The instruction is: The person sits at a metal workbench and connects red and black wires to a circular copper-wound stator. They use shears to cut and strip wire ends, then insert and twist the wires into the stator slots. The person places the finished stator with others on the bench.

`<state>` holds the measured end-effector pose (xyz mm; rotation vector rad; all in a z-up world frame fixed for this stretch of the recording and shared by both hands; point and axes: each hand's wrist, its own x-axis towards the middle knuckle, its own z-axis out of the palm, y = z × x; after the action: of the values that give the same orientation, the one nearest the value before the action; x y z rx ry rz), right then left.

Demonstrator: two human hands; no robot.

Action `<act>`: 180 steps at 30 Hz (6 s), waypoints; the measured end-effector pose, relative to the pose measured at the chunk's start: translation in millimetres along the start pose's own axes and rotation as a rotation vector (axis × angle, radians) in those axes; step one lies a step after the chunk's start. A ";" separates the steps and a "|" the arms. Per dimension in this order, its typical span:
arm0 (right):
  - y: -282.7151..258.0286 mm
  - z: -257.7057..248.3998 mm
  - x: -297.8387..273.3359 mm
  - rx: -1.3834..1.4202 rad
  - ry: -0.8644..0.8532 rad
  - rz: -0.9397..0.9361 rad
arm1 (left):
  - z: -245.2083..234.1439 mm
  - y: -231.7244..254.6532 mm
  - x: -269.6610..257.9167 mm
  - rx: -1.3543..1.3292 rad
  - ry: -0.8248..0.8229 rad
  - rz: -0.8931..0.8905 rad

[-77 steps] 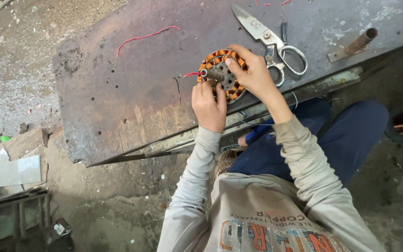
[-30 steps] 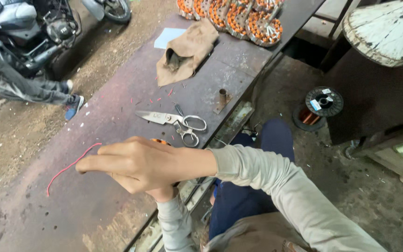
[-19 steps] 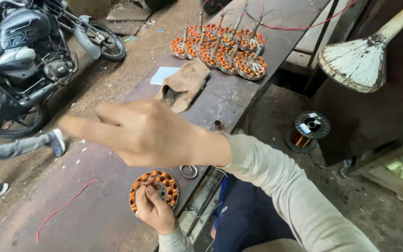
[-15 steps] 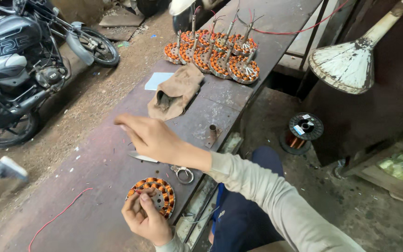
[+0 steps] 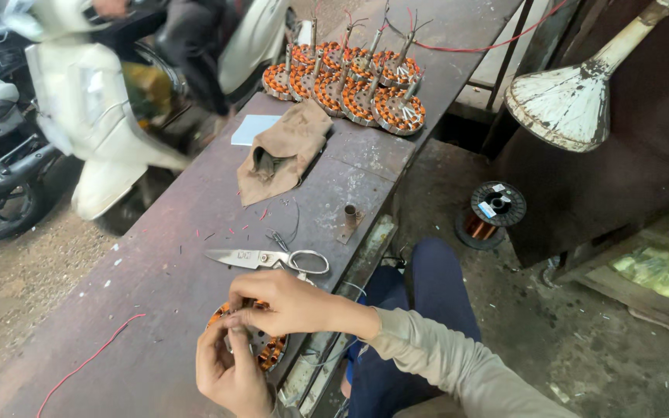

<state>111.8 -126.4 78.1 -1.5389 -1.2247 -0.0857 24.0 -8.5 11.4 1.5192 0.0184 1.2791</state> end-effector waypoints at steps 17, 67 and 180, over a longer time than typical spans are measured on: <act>35.3 26.7 -23.8 0.343 0.262 0.034 | -4.7 -11.5 0.4 -0.081 -0.164 -0.146; -23.1 31.1 -42.7 0.013 0.083 0.033 | -24.6 24.1 16.0 -0.598 -0.025 -0.245; 108.7 -673.0 -16.2 0.035 0.266 0.927 | 611.5 19.6 26.7 0.152 -0.551 -1.160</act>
<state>536.3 -630.7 252.7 -1.8527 -0.2305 0.3264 451.7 -423.3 152.8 1.5341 0.5619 -0.0667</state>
